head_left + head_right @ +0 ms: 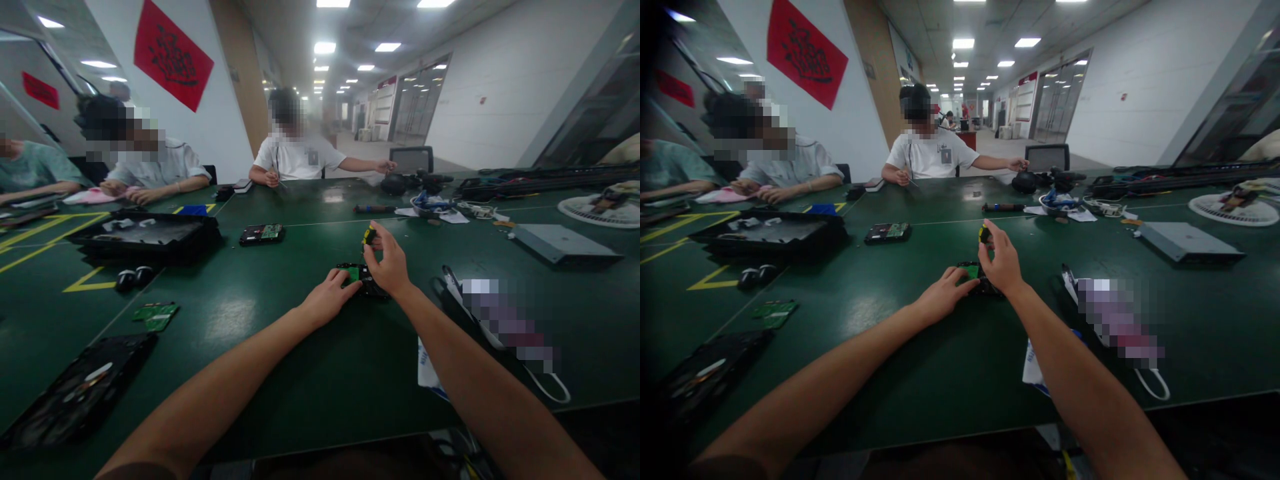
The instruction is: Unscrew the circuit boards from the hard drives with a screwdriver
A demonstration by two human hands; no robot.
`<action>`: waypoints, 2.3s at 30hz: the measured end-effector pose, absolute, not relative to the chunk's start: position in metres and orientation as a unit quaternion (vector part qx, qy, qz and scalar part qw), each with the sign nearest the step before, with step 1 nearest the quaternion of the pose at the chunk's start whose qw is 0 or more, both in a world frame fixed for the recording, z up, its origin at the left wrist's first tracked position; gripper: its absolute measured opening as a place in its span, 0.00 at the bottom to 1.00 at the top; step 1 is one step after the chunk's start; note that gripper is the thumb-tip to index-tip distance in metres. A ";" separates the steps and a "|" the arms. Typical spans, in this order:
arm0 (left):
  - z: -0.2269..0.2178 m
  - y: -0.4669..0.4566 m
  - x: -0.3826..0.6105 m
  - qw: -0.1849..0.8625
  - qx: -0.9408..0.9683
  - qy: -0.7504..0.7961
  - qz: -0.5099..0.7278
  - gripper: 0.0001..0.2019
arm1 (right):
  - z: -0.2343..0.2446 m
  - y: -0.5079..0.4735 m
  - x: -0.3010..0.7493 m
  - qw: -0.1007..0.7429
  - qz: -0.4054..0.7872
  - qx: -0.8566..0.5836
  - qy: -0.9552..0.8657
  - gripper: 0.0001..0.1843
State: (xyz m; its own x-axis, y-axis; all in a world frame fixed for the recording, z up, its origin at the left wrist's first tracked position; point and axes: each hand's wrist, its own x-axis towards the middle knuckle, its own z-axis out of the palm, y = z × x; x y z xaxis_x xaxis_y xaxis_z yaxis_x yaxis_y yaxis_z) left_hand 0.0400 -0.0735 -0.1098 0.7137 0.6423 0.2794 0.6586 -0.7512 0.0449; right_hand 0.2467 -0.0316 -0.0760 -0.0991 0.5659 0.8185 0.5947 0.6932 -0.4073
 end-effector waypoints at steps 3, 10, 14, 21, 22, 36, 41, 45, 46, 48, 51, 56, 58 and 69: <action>-0.110 -0.073 0.040 0.030 -0.926 -0.349 -0.141 0.22 | -0.078 -0.030 0.247 0.550 -0.008 -0.394 -0.736 0.32; -0.111 -0.073 0.040 0.031 -0.925 -0.351 -0.144 0.22 | -0.078 -0.029 0.247 0.540 0.002 -0.388 -0.747 0.32; -0.111 -0.073 0.040 0.029 -0.924 -0.354 -0.143 0.22 | -0.078 -0.029 0.247 0.537 -0.001 -0.394 -0.746 0.32; -0.110 -0.074 0.040 0.035 -0.924 -0.356 -0.137 0.22 | -0.075 -0.032 0.247 0.533 -0.017 -0.397 -0.747 0.31; -0.110 -0.074 0.040 0.035 -0.924 -0.355 -0.137 0.22 | -0.074 -0.033 0.247 0.532 -0.016 -0.396 -0.748 0.31; -0.110 -0.074 0.041 0.031 -0.923 -0.354 -0.145 0.22 | -0.075 -0.033 0.246 0.540 -0.004 -0.390 -0.746 0.29; -0.109 -0.074 0.040 0.028 -0.924 -0.352 -0.143 0.22 | -0.075 -0.033 0.246 0.535 -0.019 -0.403 -0.742 0.30; -0.111 -0.072 0.040 0.031 -0.925 -0.351 -0.143 0.22 | -0.075 -0.034 0.246 0.534 -0.028 -0.398 -0.746 0.29; -0.112 -0.072 0.041 0.032 -0.924 -0.352 -0.145 0.22 | -0.075 -0.034 0.246 0.535 -0.027 -0.396 -0.746 0.29; -0.113 -0.072 0.041 0.034 -0.923 -0.353 -0.146 0.22 | -0.075 -0.033 0.246 0.540 -0.023 -0.396 -0.742 0.30; -0.113 -0.072 0.040 0.035 -0.924 -0.350 -0.146 0.22 | -0.076 -0.033 0.246 0.544 -0.020 -0.401 -0.737 0.30; -0.110 -0.073 0.040 0.034 -0.925 -0.349 -0.144 0.22 | -0.075 -0.034 0.245 0.547 -0.022 -0.396 -0.737 0.29; -0.110 -0.074 0.040 0.032 -0.925 -0.350 -0.142 0.22 | -0.074 -0.035 0.245 0.549 -0.022 -0.393 -0.738 0.29; -0.111 -0.073 0.040 0.028 -0.923 -0.356 -0.144 0.22 | -0.068 -0.040 0.243 0.536 -0.028 -0.395 -0.745 0.28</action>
State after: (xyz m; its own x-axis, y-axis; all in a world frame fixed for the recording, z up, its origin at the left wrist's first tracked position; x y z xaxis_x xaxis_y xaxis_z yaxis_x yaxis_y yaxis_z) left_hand 0.0402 -0.0725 -0.1115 0.7057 0.6487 0.2850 0.6646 -0.7454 0.0510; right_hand 0.2430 -0.0403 -0.0684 -0.1131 0.5582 0.8220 0.6191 0.6867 -0.3812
